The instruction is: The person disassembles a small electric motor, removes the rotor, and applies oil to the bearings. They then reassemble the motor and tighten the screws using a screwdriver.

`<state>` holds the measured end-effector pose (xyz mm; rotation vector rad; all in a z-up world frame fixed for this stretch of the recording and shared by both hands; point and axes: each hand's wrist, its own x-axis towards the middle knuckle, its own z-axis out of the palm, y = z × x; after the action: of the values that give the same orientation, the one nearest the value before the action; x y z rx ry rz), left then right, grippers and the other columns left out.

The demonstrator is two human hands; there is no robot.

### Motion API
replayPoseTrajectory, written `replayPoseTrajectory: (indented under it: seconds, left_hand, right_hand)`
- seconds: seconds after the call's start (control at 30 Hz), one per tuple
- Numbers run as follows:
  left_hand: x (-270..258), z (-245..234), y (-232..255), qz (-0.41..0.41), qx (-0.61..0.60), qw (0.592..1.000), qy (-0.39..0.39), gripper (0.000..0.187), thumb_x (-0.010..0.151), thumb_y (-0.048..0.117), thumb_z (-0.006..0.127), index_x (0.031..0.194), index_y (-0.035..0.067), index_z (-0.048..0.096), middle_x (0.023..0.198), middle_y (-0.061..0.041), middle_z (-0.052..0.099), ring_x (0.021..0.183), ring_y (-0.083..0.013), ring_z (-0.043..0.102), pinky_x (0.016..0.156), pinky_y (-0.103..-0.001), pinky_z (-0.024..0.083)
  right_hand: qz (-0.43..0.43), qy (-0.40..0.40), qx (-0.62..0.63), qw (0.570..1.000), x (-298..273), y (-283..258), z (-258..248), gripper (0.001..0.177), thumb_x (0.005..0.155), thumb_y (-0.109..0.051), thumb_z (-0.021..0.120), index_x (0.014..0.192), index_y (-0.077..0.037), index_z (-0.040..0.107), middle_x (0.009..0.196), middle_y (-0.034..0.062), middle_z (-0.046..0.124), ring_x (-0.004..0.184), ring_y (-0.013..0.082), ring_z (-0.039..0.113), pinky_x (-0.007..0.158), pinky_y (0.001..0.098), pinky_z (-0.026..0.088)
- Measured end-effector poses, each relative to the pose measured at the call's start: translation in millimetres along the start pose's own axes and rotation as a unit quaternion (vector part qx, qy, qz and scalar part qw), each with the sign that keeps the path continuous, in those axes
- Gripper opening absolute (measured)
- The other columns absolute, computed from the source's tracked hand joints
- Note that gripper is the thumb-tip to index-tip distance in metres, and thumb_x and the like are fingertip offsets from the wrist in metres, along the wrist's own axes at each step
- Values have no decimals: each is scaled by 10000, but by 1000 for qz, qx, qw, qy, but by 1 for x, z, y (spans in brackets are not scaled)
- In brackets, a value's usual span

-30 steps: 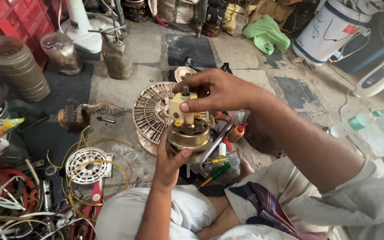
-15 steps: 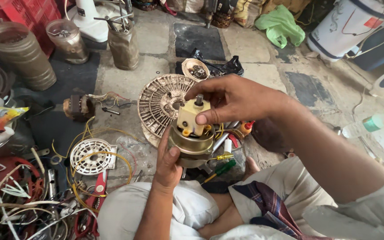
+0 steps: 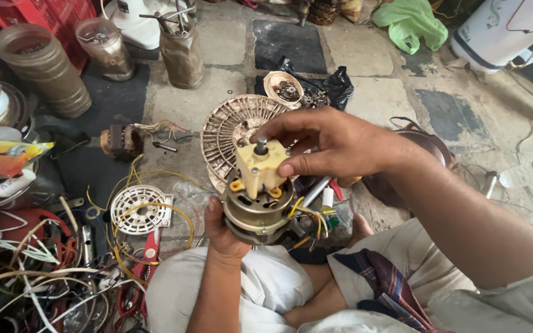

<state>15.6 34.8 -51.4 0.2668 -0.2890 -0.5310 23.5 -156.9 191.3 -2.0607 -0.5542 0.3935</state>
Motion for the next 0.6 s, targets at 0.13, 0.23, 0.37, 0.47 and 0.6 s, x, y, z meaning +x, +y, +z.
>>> replayPoseTrajectory:
  seconds: [0.13,0.23,0.37,0.47,0.6]
  left_hand:
    - [-2,-5,-2,-21,-36,999,2,994,891,674,641,1551,-30,403,1514,-174,521,1370,-315,534,1187,-466,409]
    - [-3,-4,-2,-27,-39,999,-12,985,902,658,650,1562,-22,384,1508,-179,518,1361,-318,541,1186,-473,417]
    - [-4,1,3,-54,-57,996,-32,1008,895,661,655,1579,-20,365,1521,-171,519,1367,-302,543,1183,-457,421]
    - [-5,4,4,-52,-53,996,-56,1017,909,658,664,1592,-33,361,1521,-181,524,1370,-300,542,1191,-453,421]
    - [-5,1,4,-56,-53,996,-54,1011,893,641,680,1573,-39,369,1518,-177,529,1372,-295,550,1194,-442,426]
  right_hand:
    - [6,-12,32,999,-2,0,-1,567,896,-130,752,1423,-33,566,1388,91,662,1288,182,632,1068,356,571]
    - [-26,-23,5,999,-4,-5,-3,555,908,-140,763,1422,-31,582,1383,105,681,1272,192,647,1074,360,552]
    - [-30,-17,-69,997,-5,-15,-2,584,842,-187,802,1381,-63,616,1306,86,724,1156,183,716,975,348,606]
    - [-66,-3,-105,992,-8,-22,2,580,828,-196,821,1355,-49,629,1281,99,731,1143,197,731,966,357,595]
    - [-60,5,-119,991,-12,-27,5,581,802,-209,832,1330,-53,645,1254,91,743,1101,202,758,921,357,592]
